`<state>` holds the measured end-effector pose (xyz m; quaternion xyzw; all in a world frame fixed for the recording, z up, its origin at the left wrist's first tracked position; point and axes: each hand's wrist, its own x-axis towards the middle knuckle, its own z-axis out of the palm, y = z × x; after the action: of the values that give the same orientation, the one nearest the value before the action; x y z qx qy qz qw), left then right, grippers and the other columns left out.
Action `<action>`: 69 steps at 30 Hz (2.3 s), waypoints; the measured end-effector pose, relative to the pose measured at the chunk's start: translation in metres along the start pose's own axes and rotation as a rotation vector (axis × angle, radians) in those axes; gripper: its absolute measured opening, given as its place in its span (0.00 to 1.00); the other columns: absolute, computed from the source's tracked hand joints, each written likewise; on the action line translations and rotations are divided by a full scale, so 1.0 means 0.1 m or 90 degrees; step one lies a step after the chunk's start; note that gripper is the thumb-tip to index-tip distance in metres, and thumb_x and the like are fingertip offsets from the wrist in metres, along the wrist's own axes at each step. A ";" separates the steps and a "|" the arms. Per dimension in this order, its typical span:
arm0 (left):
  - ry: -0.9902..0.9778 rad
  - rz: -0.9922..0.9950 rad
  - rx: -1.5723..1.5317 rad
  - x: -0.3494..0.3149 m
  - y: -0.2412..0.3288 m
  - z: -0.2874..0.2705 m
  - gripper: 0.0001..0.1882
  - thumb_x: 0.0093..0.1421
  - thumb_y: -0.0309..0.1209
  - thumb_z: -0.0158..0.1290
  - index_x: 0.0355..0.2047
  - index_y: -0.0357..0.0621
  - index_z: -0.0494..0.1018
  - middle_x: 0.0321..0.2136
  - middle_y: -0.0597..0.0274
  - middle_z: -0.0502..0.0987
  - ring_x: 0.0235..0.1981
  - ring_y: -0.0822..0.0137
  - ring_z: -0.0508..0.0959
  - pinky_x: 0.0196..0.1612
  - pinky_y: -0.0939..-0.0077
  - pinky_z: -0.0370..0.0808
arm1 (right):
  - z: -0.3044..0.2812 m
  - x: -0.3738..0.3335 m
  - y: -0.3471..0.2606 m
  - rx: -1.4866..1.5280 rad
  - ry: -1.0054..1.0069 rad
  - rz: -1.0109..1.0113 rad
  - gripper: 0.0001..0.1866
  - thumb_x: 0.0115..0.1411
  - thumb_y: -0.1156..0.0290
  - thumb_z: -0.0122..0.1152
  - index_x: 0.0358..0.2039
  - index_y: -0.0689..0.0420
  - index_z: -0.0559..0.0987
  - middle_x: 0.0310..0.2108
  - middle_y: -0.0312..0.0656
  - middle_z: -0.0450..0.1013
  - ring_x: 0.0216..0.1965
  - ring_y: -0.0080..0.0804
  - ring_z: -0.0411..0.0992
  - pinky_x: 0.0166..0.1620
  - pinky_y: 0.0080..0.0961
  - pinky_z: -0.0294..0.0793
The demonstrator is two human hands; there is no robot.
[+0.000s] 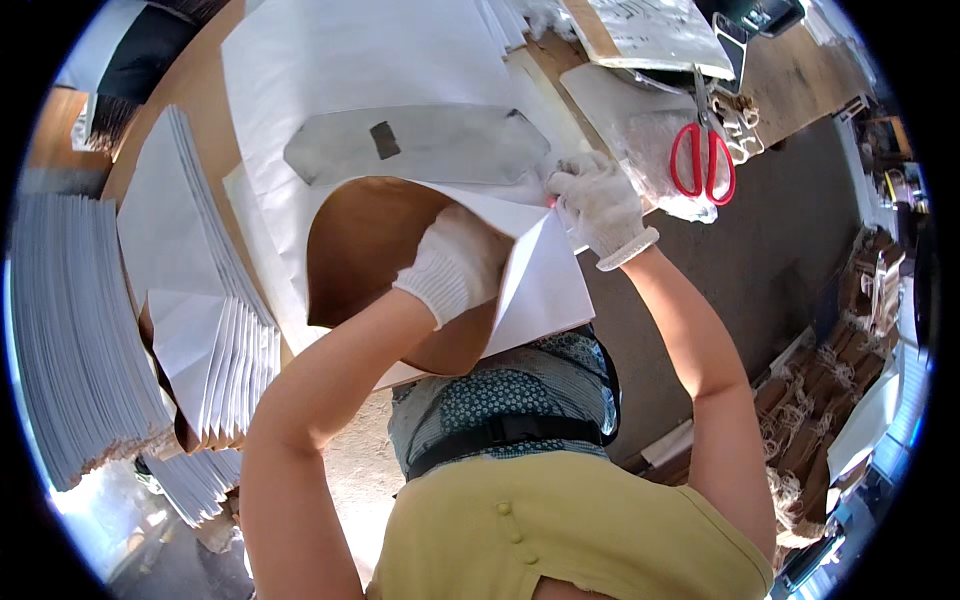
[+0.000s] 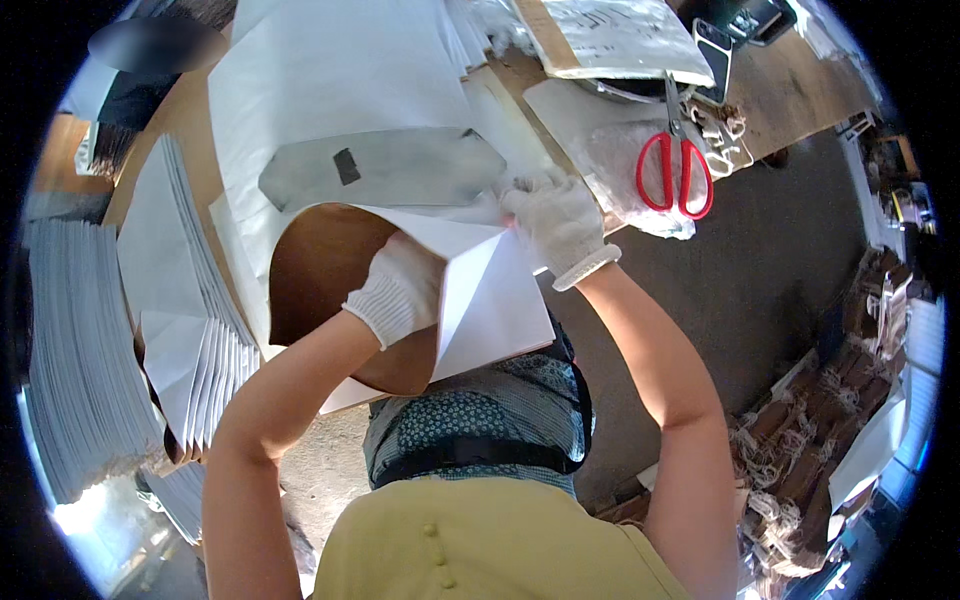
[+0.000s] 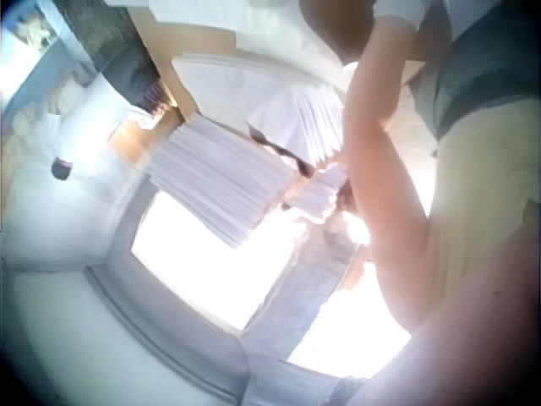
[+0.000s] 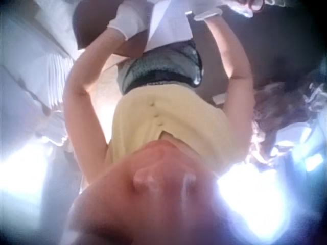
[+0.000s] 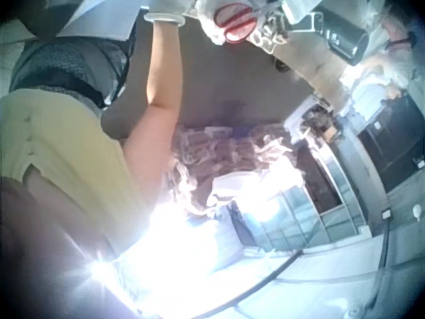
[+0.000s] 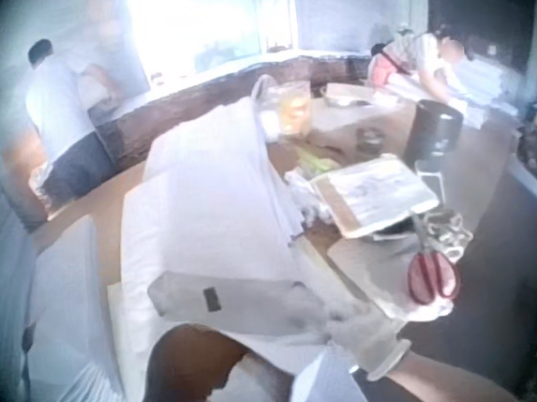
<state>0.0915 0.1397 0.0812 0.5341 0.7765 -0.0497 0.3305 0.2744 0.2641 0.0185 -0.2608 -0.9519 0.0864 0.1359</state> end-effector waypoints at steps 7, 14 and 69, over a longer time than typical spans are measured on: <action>0.013 0.190 -0.440 0.42 -0.61 0.76 0.22 0.71 0.39 0.46 0.61 0.46 0.74 0.60 0.53 0.77 0.60 0.51 0.77 0.59 0.61 0.76 | -0.14 -0.22 -0.42 0.368 0.143 0.137 0.08 0.58 0.78 0.63 0.40 0.60 0.81 0.45 0.49 0.80 0.53 0.49 0.78 0.56 0.41 0.77; -0.356 0.302 -0.373 0.22 -0.89 -0.56 0.30 0.64 0.44 0.58 0.62 0.39 0.74 0.56 0.57 0.80 0.57 0.61 0.78 0.65 0.69 0.69 | 0.11 -0.43 -0.79 0.255 0.049 0.071 0.29 0.64 0.65 0.61 0.66 0.56 0.75 0.64 0.52 0.73 0.67 0.51 0.69 0.75 0.48 0.57; 0.486 0.035 -0.034 -0.31 -1.56 0.59 0.40 0.70 0.48 0.50 0.73 0.33 0.57 0.73 0.38 0.58 0.76 0.42 0.55 0.79 0.46 0.45 | 0.40 0.13 -1.61 0.368 -0.356 -0.592 0.33 0.40 0.60 0.73 0.50 0.54 0.83 0.58 0.44 0.76 0.67 0.43 0.68 0.76 0.44 0.58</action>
<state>-0.0092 0.0236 0.0099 0.5258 0.8303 0.1816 0.0325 0.1754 0.1304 0.0213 0.2619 -0.9035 0.3378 -0.0305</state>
